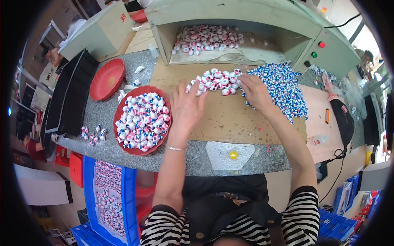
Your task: Assemble small toy eye components by snapping colored pupil pieces into white plastic eye bases.
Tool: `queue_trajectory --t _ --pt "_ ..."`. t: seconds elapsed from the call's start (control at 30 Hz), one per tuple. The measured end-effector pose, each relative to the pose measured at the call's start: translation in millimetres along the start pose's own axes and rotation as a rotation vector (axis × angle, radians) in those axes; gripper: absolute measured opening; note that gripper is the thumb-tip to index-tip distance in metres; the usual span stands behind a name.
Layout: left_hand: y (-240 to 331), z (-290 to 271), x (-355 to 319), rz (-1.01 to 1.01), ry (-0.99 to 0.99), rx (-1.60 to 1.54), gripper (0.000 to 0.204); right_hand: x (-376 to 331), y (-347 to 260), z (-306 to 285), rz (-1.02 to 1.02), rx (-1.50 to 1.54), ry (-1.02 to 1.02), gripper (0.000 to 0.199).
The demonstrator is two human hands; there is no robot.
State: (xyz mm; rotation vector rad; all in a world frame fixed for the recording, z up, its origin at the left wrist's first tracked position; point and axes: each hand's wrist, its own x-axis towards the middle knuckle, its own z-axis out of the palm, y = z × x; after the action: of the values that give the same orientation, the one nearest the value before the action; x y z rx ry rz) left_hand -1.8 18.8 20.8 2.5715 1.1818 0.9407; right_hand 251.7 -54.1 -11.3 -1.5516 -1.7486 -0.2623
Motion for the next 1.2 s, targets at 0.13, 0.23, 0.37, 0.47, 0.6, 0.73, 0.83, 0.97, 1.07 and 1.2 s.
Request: queue_trajectory --t 0.13,0.23,0.37,0.47,0.6,0.73,0.83,0.97,1.07,1.2 --pt "-22.0 76.3 8.8 -0.162 0.112 0.095 0.049 31.4 45.3 33.5 0.273 0.046 -0.048 0.035" --pt "-24.8 92.5 25.0 -0.221 0.162 0.012 0.050 38.5 51.9 60.2 0.357 -0.061 -0.259 0.049" --pt "-25.5 99.2 60.4 0.000 -0.095 -0.006 0.047 56.5 19.7 67.1 0.543 -0.233 -0.556 0.047" --pt "-19.3 108.4 76.3 0.251 -0.149 -0.134 0.041 50.2 15.3 64.4 0.462 -0.256 -0.540 0.045" --pt "-12.8 91.1 62.3 0.284 -0.234 -0.199 0.039 26.1 6.6 57.4 0.379 -0.189 -0.459 0.039" --pt "-12.6 77.7 26.5 0.276 -0.153 -0.187 0.041 9.2 -22.8 49.0 0.220 -0.184 -0.326 0.034" --pt "-11.5 63.3 12.9 0.237 -0.193 -0.192 0.041 2.5 -34.8 47.3 0.184 -0.174 -0.362 0.033" --pt "-16.3 60.9 11.0 0.197 -0.020 -0.164 0.040 27.4 -25.2 47.3 0.133 -0.094 -0.226 0.023" --pt "-25.3 71.0 26.8 0.077 -0.019 -0.272 0.038 60.8 3.1 69.1 0.163 0.125 -0.085 0.021" --pt "-35.2 92.6 34.3 -0.009 -0.016 -0.394 0.038 67.8 44.4 117.3 0.027 -0.072 -0.082 0.024"
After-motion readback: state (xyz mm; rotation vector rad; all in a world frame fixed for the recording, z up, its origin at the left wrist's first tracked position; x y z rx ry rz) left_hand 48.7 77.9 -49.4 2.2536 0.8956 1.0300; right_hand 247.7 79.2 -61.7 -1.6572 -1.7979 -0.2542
